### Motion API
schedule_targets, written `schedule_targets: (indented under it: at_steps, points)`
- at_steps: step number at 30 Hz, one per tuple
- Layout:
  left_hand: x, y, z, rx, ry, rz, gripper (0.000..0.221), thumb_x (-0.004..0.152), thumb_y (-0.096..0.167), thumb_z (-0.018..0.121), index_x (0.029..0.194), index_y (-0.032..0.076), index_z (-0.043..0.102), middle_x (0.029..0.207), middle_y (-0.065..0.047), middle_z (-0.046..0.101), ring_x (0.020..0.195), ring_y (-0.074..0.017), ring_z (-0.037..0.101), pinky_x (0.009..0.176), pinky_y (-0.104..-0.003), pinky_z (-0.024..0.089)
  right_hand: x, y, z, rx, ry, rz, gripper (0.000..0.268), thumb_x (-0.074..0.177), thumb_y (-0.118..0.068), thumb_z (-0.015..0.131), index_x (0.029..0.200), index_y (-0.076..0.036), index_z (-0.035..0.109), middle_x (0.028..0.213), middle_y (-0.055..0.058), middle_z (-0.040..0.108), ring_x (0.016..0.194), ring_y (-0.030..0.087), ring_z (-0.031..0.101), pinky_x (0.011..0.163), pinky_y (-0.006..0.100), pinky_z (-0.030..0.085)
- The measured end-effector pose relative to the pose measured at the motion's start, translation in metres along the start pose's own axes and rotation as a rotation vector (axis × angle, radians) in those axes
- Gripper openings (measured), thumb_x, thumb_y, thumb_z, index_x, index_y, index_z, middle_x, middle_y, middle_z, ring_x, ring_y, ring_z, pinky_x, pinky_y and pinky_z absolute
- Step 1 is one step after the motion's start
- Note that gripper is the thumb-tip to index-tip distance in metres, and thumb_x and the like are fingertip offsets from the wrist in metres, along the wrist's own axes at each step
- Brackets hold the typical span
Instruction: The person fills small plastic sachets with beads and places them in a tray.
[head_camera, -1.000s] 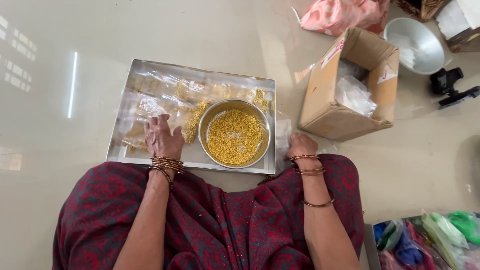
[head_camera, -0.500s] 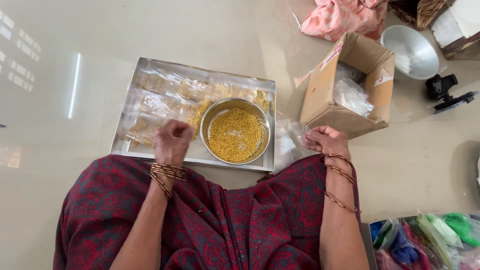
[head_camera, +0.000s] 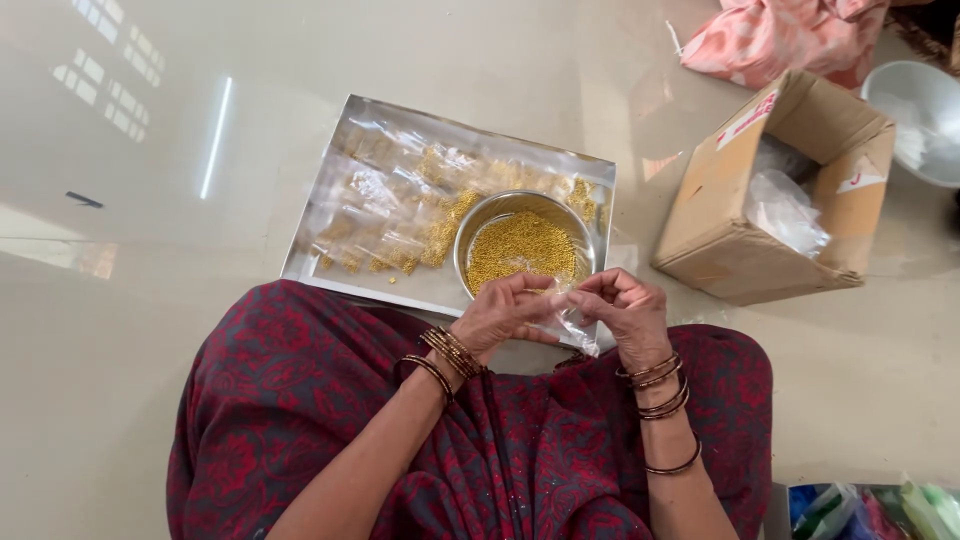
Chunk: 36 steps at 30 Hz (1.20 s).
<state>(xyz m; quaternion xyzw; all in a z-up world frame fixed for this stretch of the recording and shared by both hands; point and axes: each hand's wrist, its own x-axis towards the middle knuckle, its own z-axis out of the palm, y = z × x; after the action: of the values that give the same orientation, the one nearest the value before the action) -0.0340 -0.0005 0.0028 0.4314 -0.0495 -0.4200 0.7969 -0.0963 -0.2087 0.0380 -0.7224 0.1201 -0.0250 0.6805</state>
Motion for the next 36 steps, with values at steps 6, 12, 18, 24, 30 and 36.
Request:
schedule_targets:
  at_steps: [6, 12, 18, 24, 30, 36]
  points:
    - [0.008, -0.015, -0.028, 0.063, -0.022, 0.041, 0.041, 0.085, 0.001, 0.078, 0.122, -0.009, 0.063, 0.086, -0.011, 0.077, 0.072, -0.0172, 0.075, 0.067, -0.029, 0.065, 0.009, 0.019, -0.013, 0.072, 0.016, -0.014, 0.022, 0.087, -0.007, 0.081, 0.105, 0.004, 0.073, 0.089, 0.008, 0.076, 0.076, 0.009, 0.07, 0.067, 0.021, 0.056]
    - [-0.001, 0.009, -0.033, 0.258, 0.005, 0.09, 0.036, 0.083, -0.003, 0.079, 0.116, -0.009, 0.067, 0.077, -0.008, 0.074, 0.062, -0.0124, 0.07, 0.058, -0.026, 0.062, 0.007, 0.0, -0.012, 0.137, -0.167, 0.144, 0.031, 0.079, -0.008, 0.081, 0.108, 0.001, 0.074, 0.088, 0.004, 0.076, 0.071, 0.007, 0.068, 0.052, 0.02, 0.047]
    - [-0.001, 0.009, -0.041, 0.372, -0.038, 0.101, 0.033, 0.082, -0.002, 0.078, 0.113, -0.005, 0.068, 0.073, -0.004, 0.07, 0.06, -0.0079, 0.068, 0.051, -0.022, 0.057, 0.007, 0.016, -0.012, -0.22, -0.206, 0.124, 0.018, 0.083, -0.01, 0.088, 0.092, 0.004, 0.08, 0.083, 0.013, 0.075, 0.067, 0.01, 0.06, 0.058, 0.022, 0.047]
    - [-0.002, 0.011, -0.054, 0.4, 0.038, 0.059, 0.018, 0.084, 0.004, 0.077, 0.101, -0.001, 0.073, 0.069, -0.003, 0.07, 0.057, -0.0067, 0.064, 0.049, -0.022, 0.053, -0.004, -0.021, 0.011, -0.138, -0.166, -0.081, 0.01, 0.078, -0.007, 0.085, 0.086, -0.004, 0.081, 0.1, 0.003, 0.077, 0.081, 0.006, 0.067, 0.072, 0.023, 0.057]
    - [-0.005, 0.009, -0.05, 0.471, 0.064, 0.073, 0.012, 0.086, 0.009, 0.077, 0.093, 0.0, 0.076, 0.071, -0.003, 0.072, 0.057, -0.0057, 0.062, 0.049, -0.022, 0.051, -0.009, -0.028, 0.018, -0.337, -0.15, -0.306, 0.014, 0.08, -0.006, 0.085, 0.093, -0.004, 0.082, 0.094, 0.004, 0.075, 0.083, 0.006, 0.067, 0.071, 0.02, 0.054]
    - [-0.009, 0.017, -0.041, 0.676, 0.136, 0.143, 0.012, 0.088, 0.016, 0.08, 0.089, 0.005, 0.077, 0.073, -0.002, 0.073, 0.06, -0.0075, 0.062, 0.052, -0.024, 0.053, -0.016, -0.02, 0.021, -0.251, -0.149, -0.057, 0.014, 0.08, -0.004, 0.084, 0.093, 0.001, 0.083, 0.091, 0.006, 0.076, 0.073, 0.009, 0.069, 0.064, 0.023, 0.059]
